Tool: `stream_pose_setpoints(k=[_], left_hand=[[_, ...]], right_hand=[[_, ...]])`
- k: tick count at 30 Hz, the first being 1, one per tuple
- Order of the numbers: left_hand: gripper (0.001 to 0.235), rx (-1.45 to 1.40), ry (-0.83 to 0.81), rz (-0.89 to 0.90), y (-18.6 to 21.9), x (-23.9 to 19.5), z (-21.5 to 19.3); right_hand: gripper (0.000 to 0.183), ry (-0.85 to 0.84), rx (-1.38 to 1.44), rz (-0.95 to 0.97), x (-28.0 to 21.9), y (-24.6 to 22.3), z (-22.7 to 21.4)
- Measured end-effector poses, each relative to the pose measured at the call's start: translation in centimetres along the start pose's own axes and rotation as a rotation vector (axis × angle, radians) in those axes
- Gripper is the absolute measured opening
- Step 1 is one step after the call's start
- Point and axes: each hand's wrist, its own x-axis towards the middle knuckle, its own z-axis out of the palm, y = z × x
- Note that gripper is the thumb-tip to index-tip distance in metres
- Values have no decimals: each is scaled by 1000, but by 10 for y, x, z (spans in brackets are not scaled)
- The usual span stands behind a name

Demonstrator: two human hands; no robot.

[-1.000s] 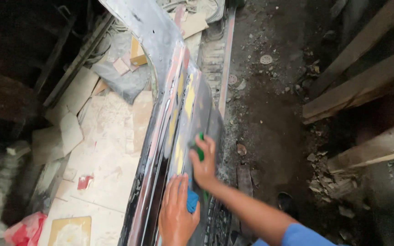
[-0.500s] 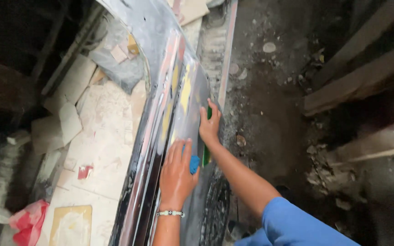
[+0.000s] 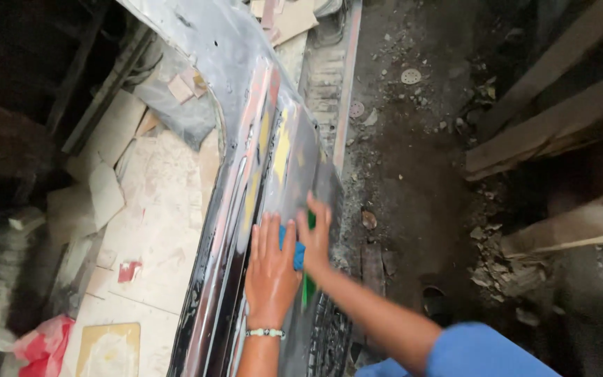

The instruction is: Wet sanding the body of a car using a sanding block and sponge to prepare for painting.

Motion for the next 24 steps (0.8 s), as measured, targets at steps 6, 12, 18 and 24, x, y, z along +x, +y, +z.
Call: stream_pose_setpoints(k=[6,12,18,24], left_hand=[[70,-1,10,0,2,-5,3],[72,7,6,12,0,0,4],[74,-30,-40,-9,9,4,-11],[75,4,35,21,-2,-1,14]], right_hand=[[40,59,-76,37,61,30,5],[45,-8,51,15,-13,3,-10],[37,77,-112,64,62,49,2],[47,3,-164,38,-11,10,-12]])
